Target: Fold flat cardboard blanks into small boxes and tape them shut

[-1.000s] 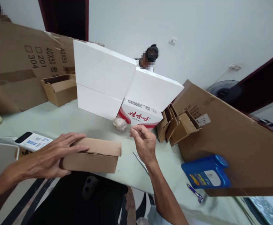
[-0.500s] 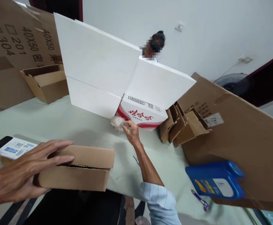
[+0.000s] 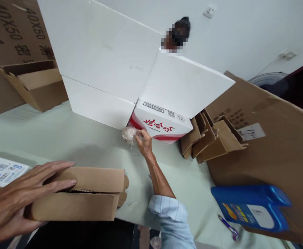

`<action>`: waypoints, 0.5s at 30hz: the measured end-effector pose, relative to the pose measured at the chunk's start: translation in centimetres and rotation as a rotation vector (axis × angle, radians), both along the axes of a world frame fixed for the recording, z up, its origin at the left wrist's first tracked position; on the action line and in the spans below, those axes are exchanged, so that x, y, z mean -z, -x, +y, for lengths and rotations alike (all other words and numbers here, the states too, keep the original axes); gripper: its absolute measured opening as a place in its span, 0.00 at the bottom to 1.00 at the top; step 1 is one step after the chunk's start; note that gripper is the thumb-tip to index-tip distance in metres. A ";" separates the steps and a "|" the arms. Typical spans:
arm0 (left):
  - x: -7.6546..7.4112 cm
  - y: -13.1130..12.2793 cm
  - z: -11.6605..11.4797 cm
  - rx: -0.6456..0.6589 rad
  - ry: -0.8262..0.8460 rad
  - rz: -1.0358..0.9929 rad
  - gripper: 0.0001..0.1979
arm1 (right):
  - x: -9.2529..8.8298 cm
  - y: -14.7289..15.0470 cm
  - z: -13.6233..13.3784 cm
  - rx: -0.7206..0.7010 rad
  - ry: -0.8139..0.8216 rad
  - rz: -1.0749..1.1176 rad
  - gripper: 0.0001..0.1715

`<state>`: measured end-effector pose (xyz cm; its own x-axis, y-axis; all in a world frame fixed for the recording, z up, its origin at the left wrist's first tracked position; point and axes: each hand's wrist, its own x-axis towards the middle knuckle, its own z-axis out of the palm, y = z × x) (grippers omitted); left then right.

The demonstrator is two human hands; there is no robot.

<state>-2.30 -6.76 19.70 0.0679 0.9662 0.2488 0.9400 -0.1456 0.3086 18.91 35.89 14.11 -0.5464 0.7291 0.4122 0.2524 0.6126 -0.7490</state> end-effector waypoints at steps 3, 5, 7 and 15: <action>0.3 -0.2 0.4 0.006 0.020 -0.008 0.55 | 0.7 0.2 0.6 0.010 0.018 0.023 0.12; 0.4 -0.3 0.6 0.015 0.007 -0.033 0.55 | 1.0 0.3 0.8 0.014 0.029 0.041 0.13; 0.6 -0.5 0.9 0.025 -0.012 -0.046 0.54 | 1.2 0.3 0.9 0.016 0.039 0.057 0.13; 1.0 -0.3 1.1 0.053 0.043 -0.025 0.51 | 2.0 0.7 1.3 0.006 0.061 0.105 0.14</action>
